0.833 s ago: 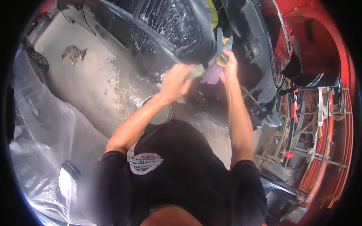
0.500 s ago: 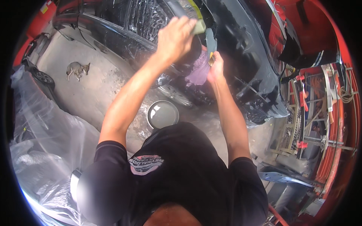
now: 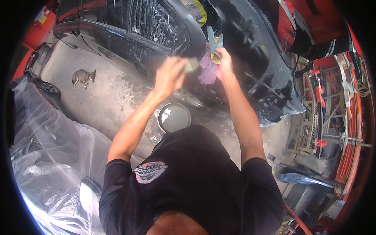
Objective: The person applies a transparent protective film to the rear quarter panel of a black car. They use a squeegee to smooth the film and a purple cloth to wipe the surface, working methodically along the panel's curves and edges.
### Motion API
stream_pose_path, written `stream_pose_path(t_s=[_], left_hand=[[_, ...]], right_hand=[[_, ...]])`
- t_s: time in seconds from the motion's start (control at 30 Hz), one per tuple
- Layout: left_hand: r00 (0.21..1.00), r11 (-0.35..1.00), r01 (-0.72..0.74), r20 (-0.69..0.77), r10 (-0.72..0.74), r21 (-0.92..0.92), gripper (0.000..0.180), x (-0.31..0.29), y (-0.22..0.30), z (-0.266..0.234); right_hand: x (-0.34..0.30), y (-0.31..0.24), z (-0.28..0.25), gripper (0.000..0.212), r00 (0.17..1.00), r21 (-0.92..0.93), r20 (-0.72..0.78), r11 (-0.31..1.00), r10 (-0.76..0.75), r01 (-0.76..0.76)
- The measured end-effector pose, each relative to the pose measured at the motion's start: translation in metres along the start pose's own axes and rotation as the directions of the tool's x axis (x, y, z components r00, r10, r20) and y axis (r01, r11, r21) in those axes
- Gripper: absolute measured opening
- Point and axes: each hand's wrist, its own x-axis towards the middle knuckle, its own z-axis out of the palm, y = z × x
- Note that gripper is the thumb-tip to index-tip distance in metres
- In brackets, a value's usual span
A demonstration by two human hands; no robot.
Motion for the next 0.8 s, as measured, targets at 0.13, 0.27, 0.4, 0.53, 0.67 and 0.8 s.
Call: stream_pose_path(t_s=[0.13,0.27,0.4,0.53,0.67,0.8], left_hand=[[0.980,0.993,0.097,-0.181,-0.083,0.073,0.046,0.078,-0.002,-0.018],[0.974,0.986,-0.063,-0.207,0.096,0.157,0.044,0.120,0.001,0.001],[0.989,0.980,-0.133,-0.044,0.141,0.150,0.047,0.081,0.006,0.025],[0.992,0.995,-0.055,0.121,0.044,0.088,0.046,0.019,0.003,0.025],[0.987,0.998,0.064,0.148,-0.061,-0.018,0.046,-0.004,-0.004,0.015],[0.983,0.978,0.181,0.054,-0.176,-0.107,0.045,0.011,-0.013,0.005]], right_hand=[[-0.004,0.010,-0.019,0.048,0.995,0.116,0.065,0.990,0.072,-0.079],[-0.002,0.026,-0.027,0.038,0.992,0.094,0.065,0.989,0.110,-0.116],[-0.007,0.036,-0.022,0.040,0.996,0.123,0.016,0.988,0.089,-0.090],[-0.018,0.047,-0.034,0.045,0.986,0.077,0.053,0.984,0.159,-0.162],[-0.032,0.059,-0.048,0.050,0.972,0.057,0.083,0.973,0.219,-0.224],[-0.033,0.058,-0.058,0.060,0.975,0.147,0.140,0.970,0.175,-0.195]])
